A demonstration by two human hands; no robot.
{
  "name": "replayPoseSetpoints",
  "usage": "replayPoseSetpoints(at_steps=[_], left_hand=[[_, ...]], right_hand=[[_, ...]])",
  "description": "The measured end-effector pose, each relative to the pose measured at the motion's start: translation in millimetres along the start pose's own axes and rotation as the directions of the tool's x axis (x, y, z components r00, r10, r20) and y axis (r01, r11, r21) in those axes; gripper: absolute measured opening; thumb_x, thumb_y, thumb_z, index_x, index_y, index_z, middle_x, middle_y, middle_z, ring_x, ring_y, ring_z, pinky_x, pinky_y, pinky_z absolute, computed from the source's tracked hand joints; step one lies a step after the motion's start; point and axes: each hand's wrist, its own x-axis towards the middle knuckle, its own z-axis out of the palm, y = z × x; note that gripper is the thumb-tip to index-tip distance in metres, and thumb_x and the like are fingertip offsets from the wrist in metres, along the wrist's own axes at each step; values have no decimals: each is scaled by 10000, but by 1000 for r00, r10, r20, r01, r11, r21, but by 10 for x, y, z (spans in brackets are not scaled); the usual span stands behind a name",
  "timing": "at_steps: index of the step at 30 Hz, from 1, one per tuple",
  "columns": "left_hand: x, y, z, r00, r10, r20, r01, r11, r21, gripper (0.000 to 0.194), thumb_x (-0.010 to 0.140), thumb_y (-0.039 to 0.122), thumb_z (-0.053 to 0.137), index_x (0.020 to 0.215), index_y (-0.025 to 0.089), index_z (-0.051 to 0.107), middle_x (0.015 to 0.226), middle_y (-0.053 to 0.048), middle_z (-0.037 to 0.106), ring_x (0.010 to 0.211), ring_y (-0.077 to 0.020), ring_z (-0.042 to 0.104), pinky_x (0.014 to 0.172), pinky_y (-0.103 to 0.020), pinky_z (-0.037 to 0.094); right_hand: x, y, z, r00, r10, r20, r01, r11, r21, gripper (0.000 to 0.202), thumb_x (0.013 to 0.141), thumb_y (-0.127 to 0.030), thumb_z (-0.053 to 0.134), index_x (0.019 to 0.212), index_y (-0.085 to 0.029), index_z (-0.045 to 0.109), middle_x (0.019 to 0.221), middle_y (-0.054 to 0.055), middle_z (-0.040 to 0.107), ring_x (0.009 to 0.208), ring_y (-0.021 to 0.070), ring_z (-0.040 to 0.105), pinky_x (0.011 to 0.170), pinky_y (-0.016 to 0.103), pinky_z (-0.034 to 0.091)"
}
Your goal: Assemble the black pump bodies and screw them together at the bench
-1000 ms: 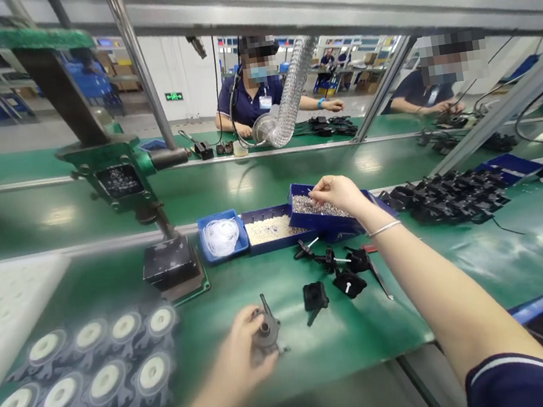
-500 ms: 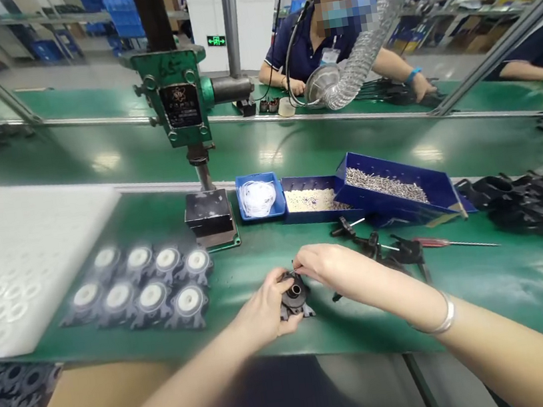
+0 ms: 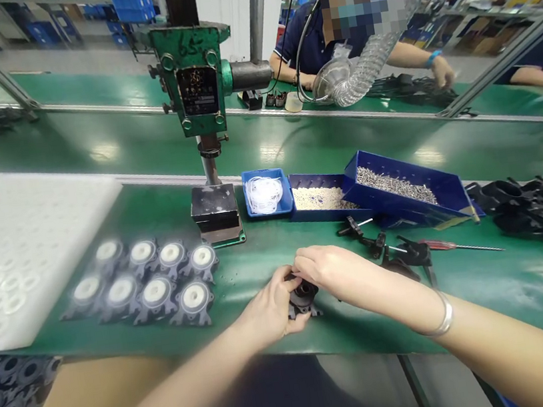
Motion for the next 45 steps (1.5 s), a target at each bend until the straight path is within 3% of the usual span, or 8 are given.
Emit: replayPoseSetpoints(at_steps=[5, 10, 23, 25, 27, 29, 34, 45], left_hand=[[-3, -9, 3, 1000, 6, 0, -6, 1000, -23, 734, 782, 214, 673, 1378, 190, 245, 1360, -217, 420, 1220, -331, 591, 893, -443, 591], [-1, -8, -6, 1000, 24, -10, -24, 999, -34, 748, 799, 221, 662, 1401, 194, 218, 1358, -218, 424, 1250, -334, 568, 894, -443, 589], [-8, 6, -16, 1000, 24, -17, -24, 1000, 11, 744, 785, 194, 674, 1376, 201, 223, 1368, -224, 396, 1246, -330, 565, 909, -448, 581], [-13, 14, -12, 999, 24, -27, -23, 999, 29, 734, 778, 176, 673, 1369, 192, 238, 1360, -231, 412, 1242, -337, 574, 900, -445, 585], [-16, 24, -11, 999, 22, -26, -21, 999, 49, 716, 782, 154, 662, 1366, 186, 249, 1349, -237, 434, 1228, -337, 590, 889, -439, 588], [-14, 33, -17, 1000, 12, -12, -11, 998, 69, 685, 801, 138, 643, 1365, 194, 257, 1352, -241, 451, 1213, -326, 609, 879, -428, 591], [9, 23, -29, 999, -15, -29, 18, 995, 103, 572, 862, 136, 575, 1356, 204, 295, 1381, -249, 475, 1220, -310, 618, 878, -411, 596], [48, -46, -37, 996, -84, -1, 84, 996, 42, 515, 942, 203, 521, 1406, 253, 302, 1470, -200, 439, 1327, -290, 529, 992, -457, 545]], right_hand=[[-253, 20, 296, 959, 24, -282, 28, 984, 178, 205, 989, -156, 456, 1123, -129, 609, 988, 116, 611, 868, 195, 584, 705, 304, 521], [-450, -54, 533, 940, 97, -326, -31, 979, 203, 479, 964, -123, 480, 1434, -180, 410, 1232, 168, 524, 1069, 242, 551, 834, 378, 550], [-433, 48, 355, 950, 186, -252, -118, 958, 260, 331, 982, -297, 501, 1305, -250, 557, 1341, 145, 488, 1073, 219, 600, 876, 385, 559], [-439, 304, 177, 849, 318, -421, -202, 933, 298, 280, 977, -275, 502, 1239, -217, 581, 1341, 148, 522, 1208, 246, 544, 975, 425, 511], [-468, 706, -26, 629, 569, -530, -420, 822, 385, 244, 969, -255, 499, 1176, -172, 599, 1298, 166, 559, 1240, 262, 523, 998, 436, 487], [-525, 1176, -210, 498, 751, -433, -617, 659, 431, 246, 956, -256, 515, 1131, -123, 627, 1286, 194, 565, 1145, 277, 581, 974, 445, 489], [-637, 1979, -356, 478, 864, -156, -734, 491, 470, 245, 908, -338, 651, 1045, -135, 664, 1090, 75, 665, 957, 231, 650, 859, 409, 549], [-730, 2107, -126, 410, 911, -44, -552, 287, 783, 331, 964, -389, 564, 1186, -148, 611, 1190, 63, 621, 1031, 241, 634, 868, 417, 551]])
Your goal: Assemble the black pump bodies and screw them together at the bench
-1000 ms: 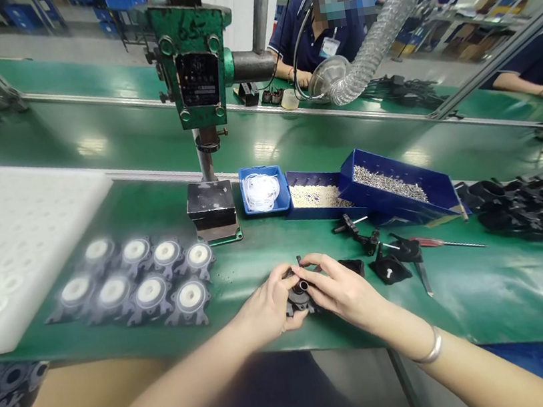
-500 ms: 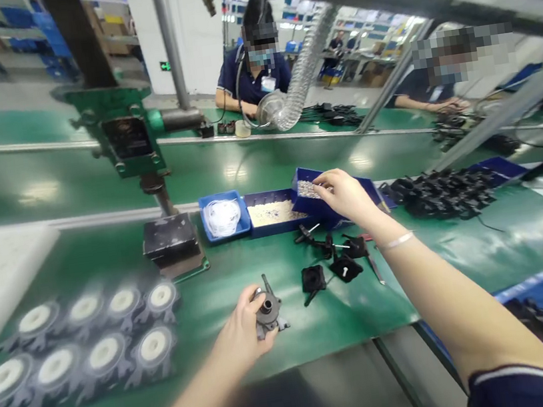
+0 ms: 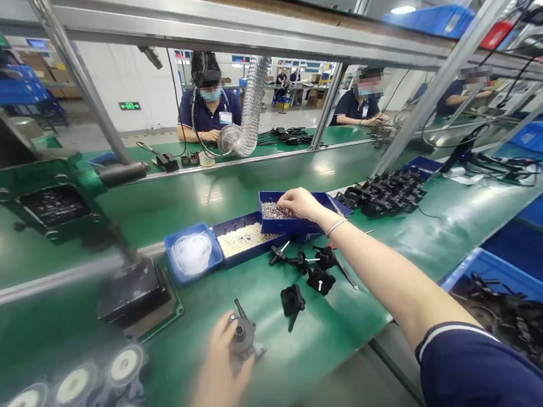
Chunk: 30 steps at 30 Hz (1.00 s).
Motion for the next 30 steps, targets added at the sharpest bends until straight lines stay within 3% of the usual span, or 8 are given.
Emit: replayPoseSetpoints(at_steps=[4, 9, 13, 19, 22, 26, 28, 30], left_hand=[[-5, 16, -25, 1000, -26, 16, 26, 1000, -16, 526, 933, 225, 547, 1408, 256, 323, 1473, -198, 418, 1344, -306, 504, 1006, -464, 535], [-18, 48, -65, 995, -18, -97, 16, 1000, -25, 560, 921, 215, 531, 1436, 249, 312, 1457, -192, 424, 1356, -327, 472, 1040, -520, 497], [9, 148, -161, 973, -28, -230, 31, 999, 11, 515, 937, 187, 513, 1414, 230, 323, 1450, -181, 431, 1371, -302, 441, 1078, -550, 449], [92, 390, -328, 943, -120, -311, 93, 991, -100, 417, 942, 200, 527, 1344, 240, 421, 1406, -147, 470, 1343, -283, 461, 1093, -533, 432], [166, 529, -387, 921, -249, -299, 149, 936, -320, 365, 941, 242, 550, 1300, 244, 482, 1336, -125, 527, 1234, -253, 564, 1055, -469, 482], [334, 666, -446, 893, -415, -172, 192, 699, -689, 387, 884, 283, 658, 1235, 196, 520, 1168, -103, 636, 1043, -204, 662, 918, -361, 560], [401, 676, -481, 880, -457, -128, 205, 609, -766, 384, 846, 285, 711, 1179, 178, 554, 1052, -76, 668, 958, -179, 677, 850, -313, 569], [424, 654, -523, 868, -487, -99, 236, 579, -780, 319, 825, 290, 740, 1084, 167, 601, 932, -42, 679, 849, -146, 677, 793, -275, 563]], right_hand=[[14, -62, -69, 999, -12, -53, 24, 975, 222, 284, 956, -358, 589, 1145, -147, 606, 1084, 66, 647, 879, 164, 649, 756, 349, 569], [-411, -424, 79, 991, -133, -22, 129, 885, 448, 407, 761, -521, 764, 765, -146, 608, 657, -27, 556, 553, 82, 509, 552, 239, 462], [-835, -707, 307, 967, -236, 91, 154, 835, 529, 421, 680, -526, 815, 704, -157, 613, 633, -17, 546, 547, 100, 515, 545, 258, 447], [-820, -822, 281, 974, -224, -34, 205, 810, 549, 429, 666, -539, 821, 747, -174, 610, 609, -31, 526, 535, 94, 487, 534, 244, 423], [-996, -869, 401, 964, -240, 113, 147, 839, 524, 408, 687, -517, 815, 733, -162, 620, 583, -20, 550, 522, 107, 509, 520, 247, 412], [-1495, -933, 837, 869, -294, 398, 50, 852, 521, 351, 800, -499, 729, 804, -157, 647, 595, -13, 596, 530, 112, 535, 564, 254, 437], [-1697, -940, 1034, 825, -303, 477, -11, 836, 549, 334, 817, -484, 717, 820, -158, 647, 600, -25, 585, 535, 106, 528, 568, 252, 443], [-1815, -929, 1164, 816, -301, 493, -49, 815, 578, 324, 809, -471, 728, 810, -158, 645, 599, -32, 571, 537, 104, 522, 555, 247, 443]])
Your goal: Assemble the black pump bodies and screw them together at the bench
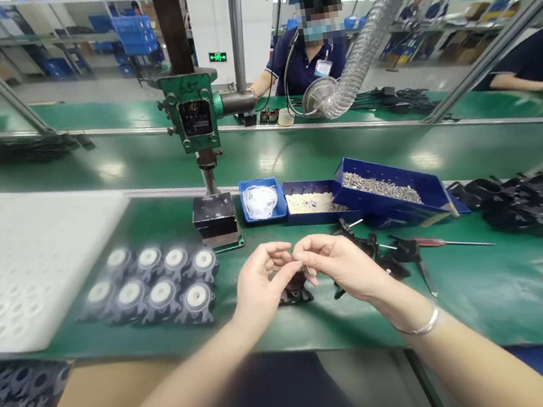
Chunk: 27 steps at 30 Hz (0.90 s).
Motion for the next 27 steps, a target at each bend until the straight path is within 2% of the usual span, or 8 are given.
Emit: replayPoseSetpoints(at_steps=[3, 6, 10, 14, 17, 21, 23, 27], left_hand=[[0, 19, -89, 997, -68, 36, 67, 998, 17, 267, 805, 288, 763, 1003, 163, 634, 817, -7, 677, 749, -117, 663, 734, -240, 547], [-21, 32, -158, 988, -117, 100, 115, 993, 27, 268, 811, 271, 755, 1037, 173, 649, 767, 8, 671, 716, -116, 663, 706, -232, 542], [-26, 41, -175, 986, -115, 121, 108, 992, 66, 252, 823, 255, 737, 1055, 180, 674, 769, 4, 674, 708, -121, 668, 700, -236, 546], [-32, 43, -161, 984, -133, 120, 130, 991, 36, 225, 831, 249, 724, 1040, 170, 696, 769, -3, 673, 715, -123, 675, 717, -236, 557], [-57, 30, -155, 988, -118, 99, 113, 992, 54, 191, 840, 237, 711, 1023, 180, 712, 778, 2, 653, 707, -113, 677, 713, -222, 561], [-79, 1, -173, 998, -2, 67, -9, 986, 166, 136, 846, 222, 699, 975, 212, 740, 843, 4, 620, 707, -107, 689, 703, -214, 568], [-71, -20, -203, 999, 17, 39, -24, 981, 192, 114, 844, 240, 706, 947, 212, 744, 849, 1, 628, 705, -116, 699, 710, -226, 576], [-55, -121, -294, 997, 4, -83, 18, 967, 255, 160, 851, 322, 711, 955, 200, 716, 882, -25, 717, 788, -165, 730, 768, -272, 588]], right_hand=[[-9, 76, 77, 1000, 1, -17, -1, 1000, 3, 309, 817, -464, 719, 792, -165, 647, 601, -34, 575, 528, 103, 525, 539, 244, 440], [-10, 107, 91, 1000, 14, -15, -15, 999, -29, 306, 818, -467, 714, 777, -172, 645, 625, -29, 600, 515, 103, 533, 530, 248, 445], [-29, 133, 107, 1000, 14, -18, -14, 999, -36, 288, 819, -450, 714, 781, -173, 644, 662, -23, 617, 522, 102, 539, 532, 249, 457], [-60, 167, 115, 999, -21, -31, 20, 999, -43, 265, 851, -433, 687, 792, -179, 645, 658, -27, 612, 521, 97, 531, 537, 246, 449], [-78, 197, 127, 997, -55, -50, 52, 997, -57, 267, 857, -432, 683, 778, -181, 638, 641, -32, 598, 516, 96, 529, 533, 246, 447], [-99, 244, 153, 994, -66, -90, 64, 998, -20, 260, 842, -426, 707, 795, -183, 629, 630, -33, 595, 520, 103, 533, 530, 251, 446], [-113, 264, 152, 984, -84, -156, 83, 996, -12, 245, 855, -416, 699, 820, -184, 627, 610, -35, 591, 524, 109, 540, 540, 254, 444], [-152, 305, 90, 940, -114, -321, 120, 993, -1, 220, 874, -392, 691, 832, -184, 633, 588, -41, 576, 519, 98, 543, 553, 244, 438]])
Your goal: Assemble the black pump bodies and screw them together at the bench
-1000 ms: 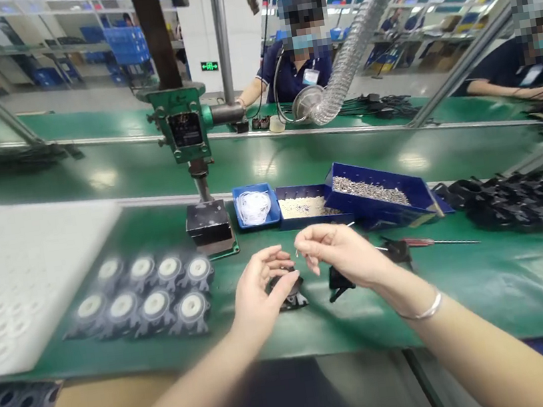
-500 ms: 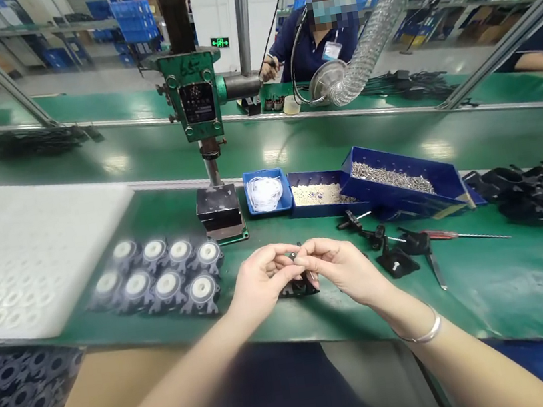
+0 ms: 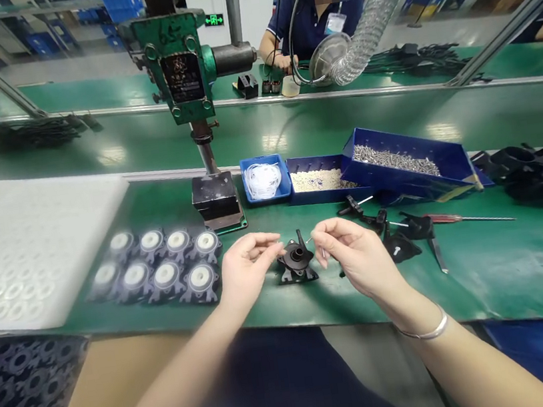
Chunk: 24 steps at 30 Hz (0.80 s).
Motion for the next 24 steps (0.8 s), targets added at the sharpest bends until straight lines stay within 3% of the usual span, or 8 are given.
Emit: replayPoseSetpoints(at_steps=[5, 9, 18, 21, 24], left_hand=[[-46, -221, -3, 985, 175, -4, -167, 947, 275, 90, 880, 295, 682, 884, 214, 722, 902, -20, 756, 851, -174, 719, 810, -302, 575], [-47, -300, 26, 962, 271, 24, -263, 906, 332, 47, 869, 239, 694, 842, 208, 718, 910, -27, 750, 906, -179, 702, 870, -322, 551], [-8, -301, 29, 914, 399, 66, -378, 783, 493, 87, 901, 241, 655, 834, 188, 671, 835, -28, 730, 807, -162, 697, 752, -299, 574], [-5, -337, 7, 862, 480, 163, -485, 689, 538, 79, 921, 219, 623, 871, 184, 674, 869, -46, 743, 848, -179, 713, 768, -314, 586], [-14, -372, -37, 775, 551, 309, -619, 566, 545, 90, 917, 171, 608, 946, 196, 690, 971, -61, 760, 978, -211, 716, 870, -349, 582]], right_hand=[[-22, 108, -114, 998, 44, -42, -41, 997, 64, 226, 846, -388, 727, 825, -178, 647, 610, -42, 558, 510, 88, 544, 536, 236, 424], [-49, 182, -145, 996, 70, -49, -65, 994, 86, 233, 833, -391, 739, 818, -176, 650, 613, -41, 551, 512, 90, 542, 531, 237, 415], [-94, 238, -151, 993, 115, -37, -112, 991, 75, 244, 846, -403, 721, 821, -173, 641, 593, -40, 558, 509, 96, 536, 551, 249, 398], [-106, 244, -150, 993, 113, -33, -111, 992, 63, 246, 845, -404, 721, 816, -174, 640, 607, -39, 564, 510, 96, 539, 552, 251, 403], [-117, 246, -154, 994, 108, -31, -106, 993, 54, 241, 848, -403, 719, 823, -176, 640, 612, -39, 570, 515, 95, 542, 557, 250, 406]])
